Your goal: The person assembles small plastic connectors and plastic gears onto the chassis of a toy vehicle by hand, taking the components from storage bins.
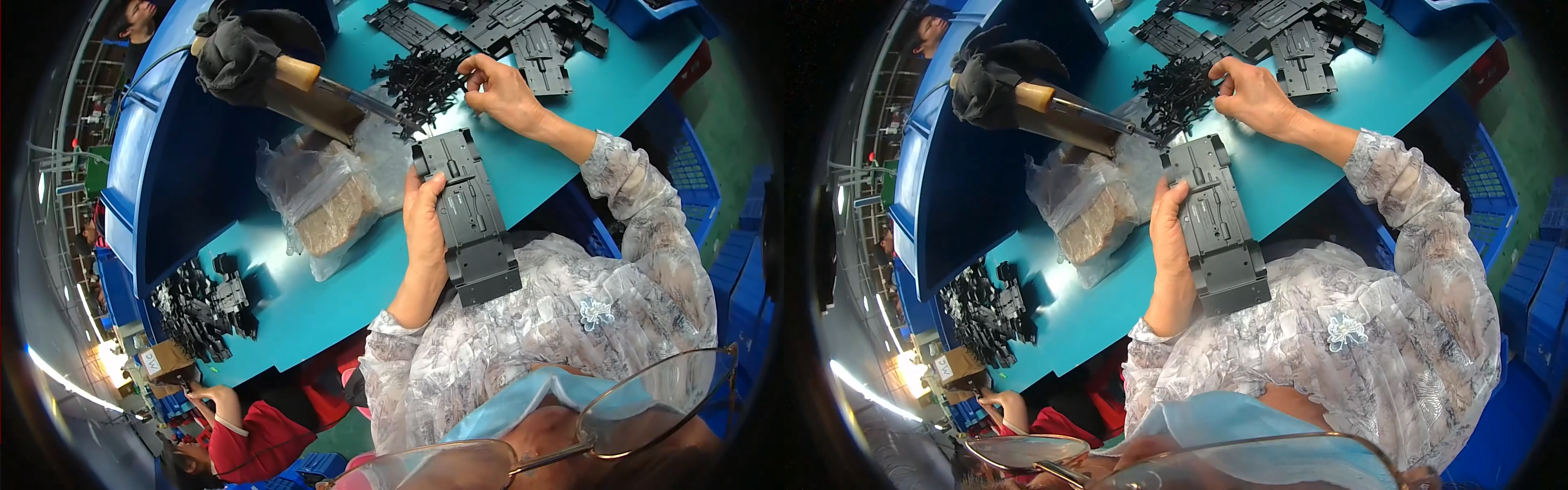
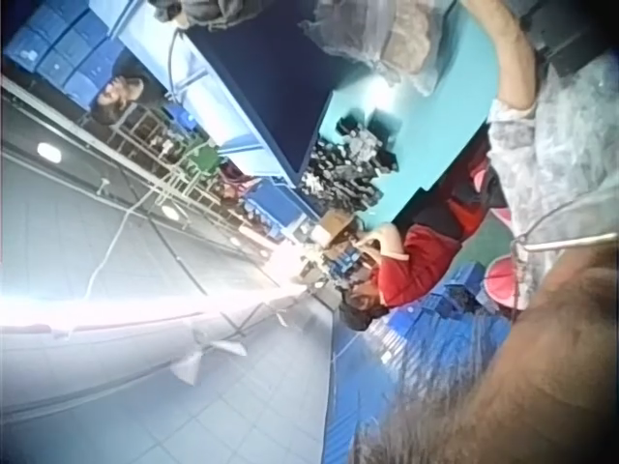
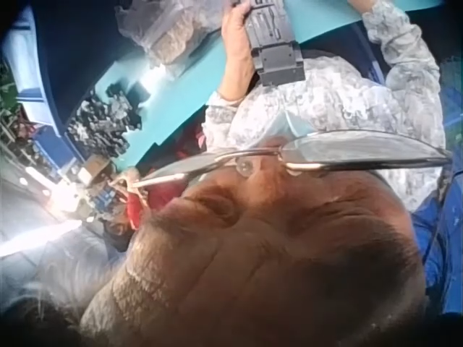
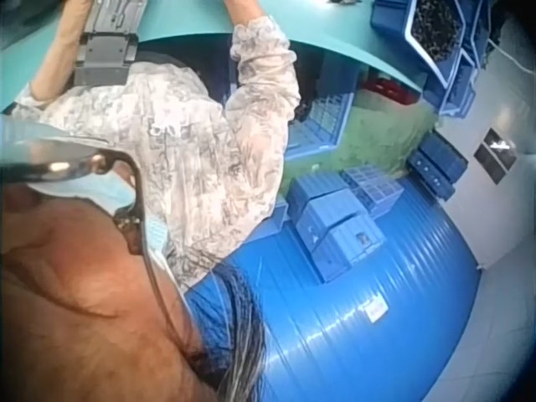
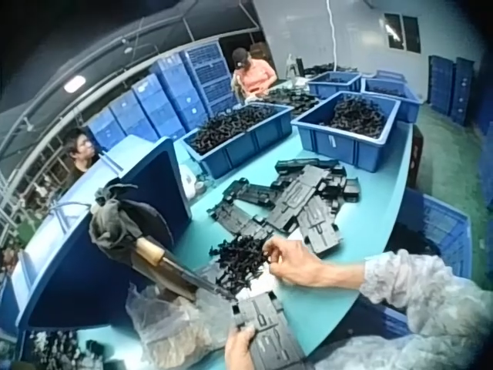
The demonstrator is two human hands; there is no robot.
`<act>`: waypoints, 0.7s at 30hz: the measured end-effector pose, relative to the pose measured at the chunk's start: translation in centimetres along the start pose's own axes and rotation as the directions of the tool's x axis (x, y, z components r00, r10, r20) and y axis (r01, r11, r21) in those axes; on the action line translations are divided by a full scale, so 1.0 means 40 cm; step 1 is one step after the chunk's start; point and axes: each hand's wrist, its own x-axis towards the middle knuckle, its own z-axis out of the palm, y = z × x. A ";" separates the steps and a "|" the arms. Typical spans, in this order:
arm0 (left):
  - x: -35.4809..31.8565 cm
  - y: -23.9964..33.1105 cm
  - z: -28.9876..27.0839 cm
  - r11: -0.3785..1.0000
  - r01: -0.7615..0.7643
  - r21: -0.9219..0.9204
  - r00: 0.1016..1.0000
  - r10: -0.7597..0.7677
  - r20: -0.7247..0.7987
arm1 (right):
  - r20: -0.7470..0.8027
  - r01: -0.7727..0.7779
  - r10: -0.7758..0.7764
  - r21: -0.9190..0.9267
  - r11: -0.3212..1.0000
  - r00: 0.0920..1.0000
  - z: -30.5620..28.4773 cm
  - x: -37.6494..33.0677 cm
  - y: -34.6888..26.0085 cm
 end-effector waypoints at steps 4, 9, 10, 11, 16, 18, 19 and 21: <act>-0.001 -0.004 0.012 1.000 0.013 0.006 0.999 -0.013 -0.031 | -0.004 0.017 -0.017 0.056 0.998 1.000 -0.024 -0.024 -0.028; 0.001 -0.005 0.032 0.999 0.036 0.035 0.997 -0.034 -0.074 | 0.108 0.117 -0.125 0.079 0.990 0.986 -0.053 -0.060 -0.071; 0.002 -0.007 0.035 0.999 0.038 0.034 0.996 -0.035 -0.076 | 0.090 0.195 -0.190 -0.054 0.979 0.978 -0.057 -0.066 -0.077; 0.002 -0.009 0.039 1.000 0.026 0.008 0.998 -0.026 -0.063 | 0.058 0.252 -0.247 -0.125 0.960 0.967 -0.053 -0.074 -0.082; 0.008 -0.021 0.050 1.000 0.011 0.012 1.000 -0.011 -0.013 | 0.101 0.553 -0.601 -0.532 0.641 0.793 -0.029 -0.100 -0.054; 0.009 -0.030 0.044 1.000 -0.004 -0.009 1.000 0.004 -0.007 | 0.170 0.609 -0.638 -0.551 0.571 0.751 -0.018 -0.112 -0.053; 0.009 -0.032 0.042 0.999 -0.021 -0.030 1.000 0.021 0.002 | 0.155 0.639 -0.676 -0.526 0.561 0.721 -0.012 -0.117 -0.053; 0.007 -0.027 0.045 0.999 -0.010 -0.030 1.000 0.010 -0.006 | 0.142 0.666 -0.704 -0.493 0.560 0.696 -0.009 -0.122 -0.052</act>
